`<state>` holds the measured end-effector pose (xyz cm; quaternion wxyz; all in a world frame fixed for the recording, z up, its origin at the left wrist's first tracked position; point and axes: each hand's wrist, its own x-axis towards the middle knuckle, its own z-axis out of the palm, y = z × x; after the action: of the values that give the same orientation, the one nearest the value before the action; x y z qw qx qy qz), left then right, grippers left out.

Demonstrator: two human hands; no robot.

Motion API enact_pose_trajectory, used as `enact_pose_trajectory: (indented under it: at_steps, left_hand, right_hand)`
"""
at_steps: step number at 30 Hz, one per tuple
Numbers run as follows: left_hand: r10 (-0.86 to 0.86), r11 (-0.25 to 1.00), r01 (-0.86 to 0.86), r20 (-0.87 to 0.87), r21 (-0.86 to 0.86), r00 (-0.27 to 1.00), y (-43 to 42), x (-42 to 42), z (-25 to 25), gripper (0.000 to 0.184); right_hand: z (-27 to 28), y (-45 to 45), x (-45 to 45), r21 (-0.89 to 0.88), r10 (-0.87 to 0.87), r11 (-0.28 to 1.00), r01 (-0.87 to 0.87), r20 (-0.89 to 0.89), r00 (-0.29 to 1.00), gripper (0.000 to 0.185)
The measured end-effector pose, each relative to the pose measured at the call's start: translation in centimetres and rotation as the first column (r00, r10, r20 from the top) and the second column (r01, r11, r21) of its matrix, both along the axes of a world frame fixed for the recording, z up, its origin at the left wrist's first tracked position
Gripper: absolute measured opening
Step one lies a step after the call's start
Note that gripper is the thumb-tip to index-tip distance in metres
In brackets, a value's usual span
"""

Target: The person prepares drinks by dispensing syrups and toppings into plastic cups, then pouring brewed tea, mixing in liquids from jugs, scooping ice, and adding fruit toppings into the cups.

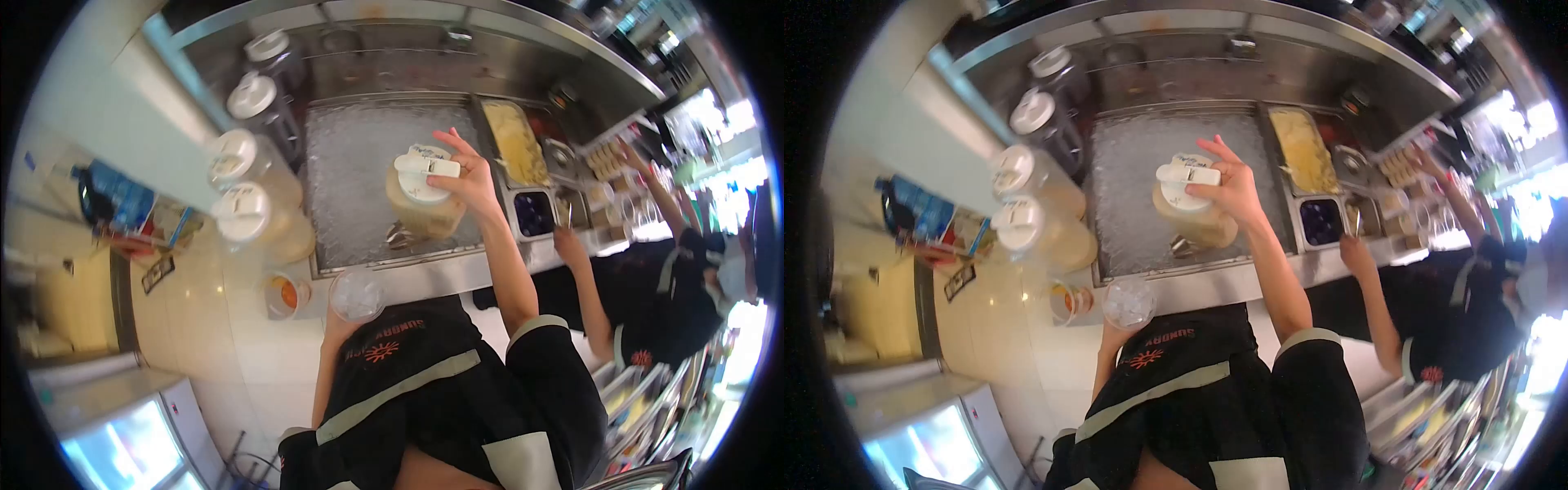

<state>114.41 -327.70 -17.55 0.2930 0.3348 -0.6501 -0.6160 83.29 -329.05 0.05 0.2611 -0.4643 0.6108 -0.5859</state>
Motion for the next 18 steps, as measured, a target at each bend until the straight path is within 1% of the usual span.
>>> enact_pose_trajectory:
  at_steps: [1, 2, 3, 4, 5, 6, 7, 8, 10, 11, 12, 13, 15, 16, 17, 18]
  left_hand:
    - [-0.079, 0.996, 0.083, 0.111, -0.035, 0.991, -0.3, 0.7, -2.1, 0.081]
    - [-0.155, 0.982, 0.174, 0.219, -0.068, 0.963, -0.7, 1.4, -4.1, 0.073]
    - [-0.202, 0.962, 0.245, 0.292, -0.12, 0.935, -0.8, 2.1, -5.9, 0.072]
    - [-0.222, 0.941, 0.292, 0.335, -0.174, 0.916, -1.0, 2.6, -7.4, 0.07]
    - [-0.223, 0.925, 0.31, 0.347, -0.219, 0.911, -1.3, 3.0, -8.5, 0.068]
    - [-0.215, 0.918, 0.309, 0.341, -0.25, 0.915, -1.5, 3.3, -9.3, 0.067]
    - [-0.209, 0.908, 0.309, 0.335, -0.284, 0.919, -1.7, 3.6, -10.1, 0.065]
    - [-0.205, 0.9, 0.308, 0.322, -0.309, 0.924, -2.0, 3.7, -10.6, 0.064]
    - [-0.202, 0.884, 0.307, 0.304, -0.352, 0.931, -2.4, 3.8, -11.3, 0.061]
    - [-0.199, 0.877, 0.305, 0.296, -0.372, 0.934, -2.6, 3.8, -11.3, 0.059]
    - [-0.209, 0.878, 0.306, 0.282, -0.367, 0.936, -2.8, 3.6, -10.6, 0.059]
    - [-0.21, 0.886, 0.297, 0.263, -0.356, 0.942, -2.9, 3.3, -10.0, 0.059]
    - [-0.181, 0.911, 0.242, 0.202, -0.335, 0.963, -2.6, 2.3, -7.5, 0.059]
    - [-0.152, 0.925, 0.199, 0.165, -0.324, 0.974, -2.3, 1.8, -6.1, 0.058]
    - [-0.114, 0.936, 0.149, 0.126, -0.319, 0.985, -2.0, 1.2, -4.5, 0.058]
    - [-0.063, 0.942, 0.091, 0.096, -0.323, 0.993, -1.5, 0.6, -2.9, 0.058]
  right_hand:
    - [1.1, 1.6, -0.1, 0.006, -0.029, 1.0, 0.03, -0.085, 0.996, 0.013]
    - [2.1, 3.3, 0.1, 0.007, -0.085, 0.996, 0.086, -0.068, 0.994, 0.012]
    - [2.1, 5.0, 0.0, 0.006, -0.143, 0.99, 0.143, -0.074, 0.987, 0.012]
    - [2.2, 6.7, -0.1, 0.038, -0.211, 0.977, 0.209, 0.05, 0.976, 0.012]
    - [2.2, 8.2, 0.0, 0.07, -0.272, 0.962, 0.264, 0.175, 0.946, 0.012]
    - [1.9, 9.7, 0.3, -0.004, -0.328, 0.944, 0.331, 0.13, 0.936, 0.014]
    - [1.4, 11.4, 0.3, -0.008, -0.362, 0.931, 0.366, 0.125, 0.924, 0.014]
    - [0.8, 13.0, 0.1, 0.012, -0.41, 0.904, 0.427, 0.304, 0.86, 0.016]
    - [-0.4, 15.7, -0.4, -0.003, -0.472, 0.851, 0.524, 0.431, 0.769, 0.021]
    - [-1.1, 17.0, -0.5, -0.041, -0.509, 0.822, 0.568, 0.395, 0.765, 0.022]
    - [-1.6, 18.2, -0.9, -0.034, -0.541, 0.814, 0.579, 0.317, 0.779, 0.022]
    - [-2.0, 19.2, -1.3, -0.123, -0.544, 0.802, 0.584, 0.253, 0.8, 0.02]
    - [-2.1, 20.5, -2.2, -0.148, -0.565, 0.793, 0.591, 0.184, 0.805, 0.016]
    - [-1.9, 20.9, -2.9, -0.164, -0.565, 0.8, 0.577, 0.118, 0.817, 0.013]
    - [-2.0, 21.7, -3.8, -0.158, -0.567, 0.799, 0.581, 0.125, 0.814, 0.013]
    - [-2.0, 22.6, -5.0, -0.147, -0.497, 0.854, 0.499, 0.053, 0.866, 0.013]
